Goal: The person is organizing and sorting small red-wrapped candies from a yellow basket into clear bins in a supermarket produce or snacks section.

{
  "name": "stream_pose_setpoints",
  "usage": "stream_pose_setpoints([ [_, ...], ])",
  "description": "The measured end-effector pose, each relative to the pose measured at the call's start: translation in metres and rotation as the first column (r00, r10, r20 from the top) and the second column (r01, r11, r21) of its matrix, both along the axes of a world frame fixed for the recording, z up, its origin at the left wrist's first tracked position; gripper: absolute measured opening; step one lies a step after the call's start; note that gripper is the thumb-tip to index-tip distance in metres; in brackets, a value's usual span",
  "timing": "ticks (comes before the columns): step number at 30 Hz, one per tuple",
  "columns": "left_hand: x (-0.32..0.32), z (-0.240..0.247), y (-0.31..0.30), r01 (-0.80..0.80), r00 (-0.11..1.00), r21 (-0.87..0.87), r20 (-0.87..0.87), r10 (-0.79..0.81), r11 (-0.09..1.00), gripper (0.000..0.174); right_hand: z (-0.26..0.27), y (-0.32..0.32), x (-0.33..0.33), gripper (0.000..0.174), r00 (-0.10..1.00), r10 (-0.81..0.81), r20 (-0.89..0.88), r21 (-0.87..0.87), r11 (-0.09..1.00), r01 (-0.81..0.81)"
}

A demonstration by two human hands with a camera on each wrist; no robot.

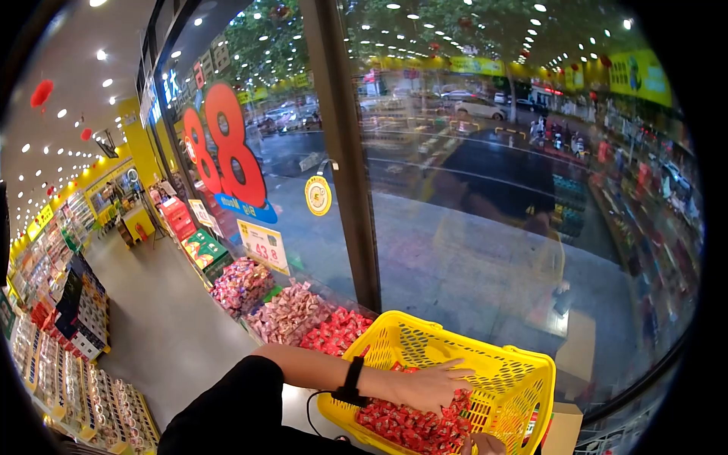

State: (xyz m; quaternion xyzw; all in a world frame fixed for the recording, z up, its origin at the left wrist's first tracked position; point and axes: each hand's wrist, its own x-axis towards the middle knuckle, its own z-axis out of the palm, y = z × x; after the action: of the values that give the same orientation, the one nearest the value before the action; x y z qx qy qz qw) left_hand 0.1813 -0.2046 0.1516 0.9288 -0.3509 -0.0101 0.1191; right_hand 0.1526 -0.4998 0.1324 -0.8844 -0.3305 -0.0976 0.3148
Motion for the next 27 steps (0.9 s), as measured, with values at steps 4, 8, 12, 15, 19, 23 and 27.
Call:
stream_pose_setpoints([
  [4, -0.039, 0.054, 0.045, -0.130, 0.987, -0.190, 0.073, 0.146, 0.973, 0.026, -0.006, -0.001, 0.002, 0.016, 0.998, -0.032, -0.053, -0.050, 0.998, 0.030],
  [8, -0.070, 0.039, 0.061, -0.201, 0.972, -0.172, 0.091, 0.218, 0.964, 0.020, 0.036, 0.021, -0.006, 0.023, 1.000, 0.029, -0.013, -0.122, 0.992, -0.030],
  [12, -0.085, 0.024, 0.062, -0.194, 0.974, -0.211, 0.072, 0.213, 0.958, 0.017, 0.091, 0.075, -0.024, 0.033, 0.961, 0.203, 0.186, -0.193, 0.967, -0.166],
  [15, -0.093, 0.021, 0.057, -0.170, 0.976, -0.258, 0.087, 0.198, 0.951, 0.016, 0.108, 0.105, -0.032, 0.034, 0.932, 0.313, 0.185, -0.285, 0.924, -0.254],
  [19, -0.107, 0.031, 0.066, -0.197, 0.956, -0.239, 0.167, 0.240, 0.951, 0.014, 0.109, 0.138, -0.027, 0.027, 0.866, 0.440, 0.239, -0.355, 0.869, -0.344],
  [23, -0.116, 0.033, 0.101, -0.196, 0.921, -0.317, 0.266, 0.285, 0.928, 0.017, 0.124, 0.171, -0.015, 0.020, 0.808, 0.530, 0.258, -0.319, 0.836, -0.447],
  [27, -0.139, 0.055, 0.152, -0.285, 0.838, -0.423, 0.327, 0.438, 0.860, 0.020, 0.142, 0.213, -0.005, 0.020, 0.762, 0.568, 0.311, -0.295, 0.820, -0.490],
])
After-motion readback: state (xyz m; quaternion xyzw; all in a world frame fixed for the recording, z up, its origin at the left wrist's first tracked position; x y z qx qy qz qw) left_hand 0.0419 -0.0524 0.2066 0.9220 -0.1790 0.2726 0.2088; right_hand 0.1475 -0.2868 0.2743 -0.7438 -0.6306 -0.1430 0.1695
